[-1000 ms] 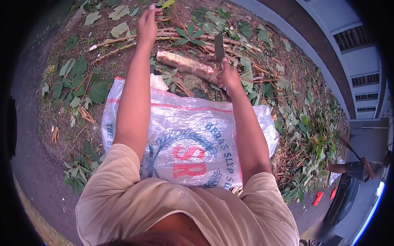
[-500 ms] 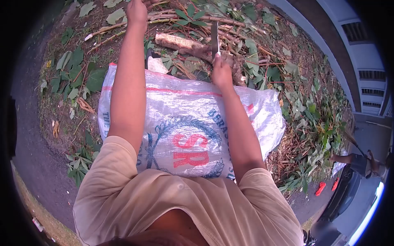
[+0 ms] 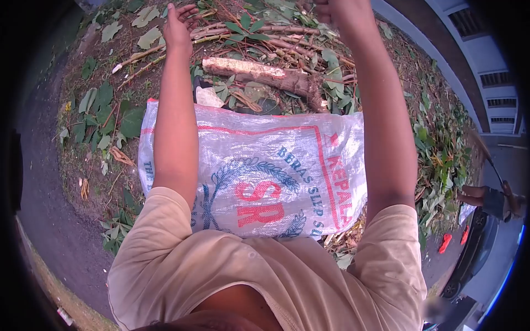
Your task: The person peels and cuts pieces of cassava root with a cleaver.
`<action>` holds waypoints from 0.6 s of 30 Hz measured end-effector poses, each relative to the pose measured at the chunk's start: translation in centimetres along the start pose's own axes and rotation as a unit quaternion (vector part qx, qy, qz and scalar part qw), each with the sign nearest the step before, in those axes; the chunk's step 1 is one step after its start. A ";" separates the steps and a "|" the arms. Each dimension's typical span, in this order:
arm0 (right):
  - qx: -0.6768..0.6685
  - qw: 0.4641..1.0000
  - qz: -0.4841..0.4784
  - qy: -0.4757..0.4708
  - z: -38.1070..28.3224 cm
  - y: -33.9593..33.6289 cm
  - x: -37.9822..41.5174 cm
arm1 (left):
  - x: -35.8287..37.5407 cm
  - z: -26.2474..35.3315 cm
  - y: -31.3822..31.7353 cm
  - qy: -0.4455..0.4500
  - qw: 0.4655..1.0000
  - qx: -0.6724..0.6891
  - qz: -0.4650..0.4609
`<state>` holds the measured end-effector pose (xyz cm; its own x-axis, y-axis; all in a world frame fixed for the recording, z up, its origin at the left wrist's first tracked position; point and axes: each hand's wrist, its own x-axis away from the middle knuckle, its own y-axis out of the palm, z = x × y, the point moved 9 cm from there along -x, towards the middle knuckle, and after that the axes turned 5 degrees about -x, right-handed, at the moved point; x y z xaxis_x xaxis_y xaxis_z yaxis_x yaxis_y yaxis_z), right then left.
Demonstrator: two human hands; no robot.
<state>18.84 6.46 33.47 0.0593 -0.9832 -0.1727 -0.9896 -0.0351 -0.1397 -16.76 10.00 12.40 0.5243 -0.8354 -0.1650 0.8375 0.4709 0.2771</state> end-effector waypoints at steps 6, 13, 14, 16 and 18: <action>-0.162 0.925 0.032 -0.342 -12.4 -0.7 3.2 | -0.5 -1.0 -0.1 -0.025 0.999 0.037 0.022; 0.031 0.941 -0.058 0.333 34.1 2.3 11.8 | 0.4 1.1 0.8 -0.010 0.999 0.026 0.015; 0.037 0.945 -0.062 0.319 34.3 2.0 11.8 | 1.8 0.7 1.0 0.008 1.000 0.017 -0.010; 0.032 0.957 -0.057 0.282 33.2 1.9 10.5 | 2.3 0.6 1.6 -0.005 1.000 0.002 -0.017; -0.018 0.922 -0.059 0.382 33.6 1.7 11.3 | 1.8 0.9 1.2 -0.016 1.000 -0.010 -0.010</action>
<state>22.21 1.35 -1.51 0.0716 -0.8102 0.5818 -0.9866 -0.1431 -0.0778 -14.94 8.83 13.32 0.5020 -0.8536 -0.1393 0.8512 0.4592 0.2541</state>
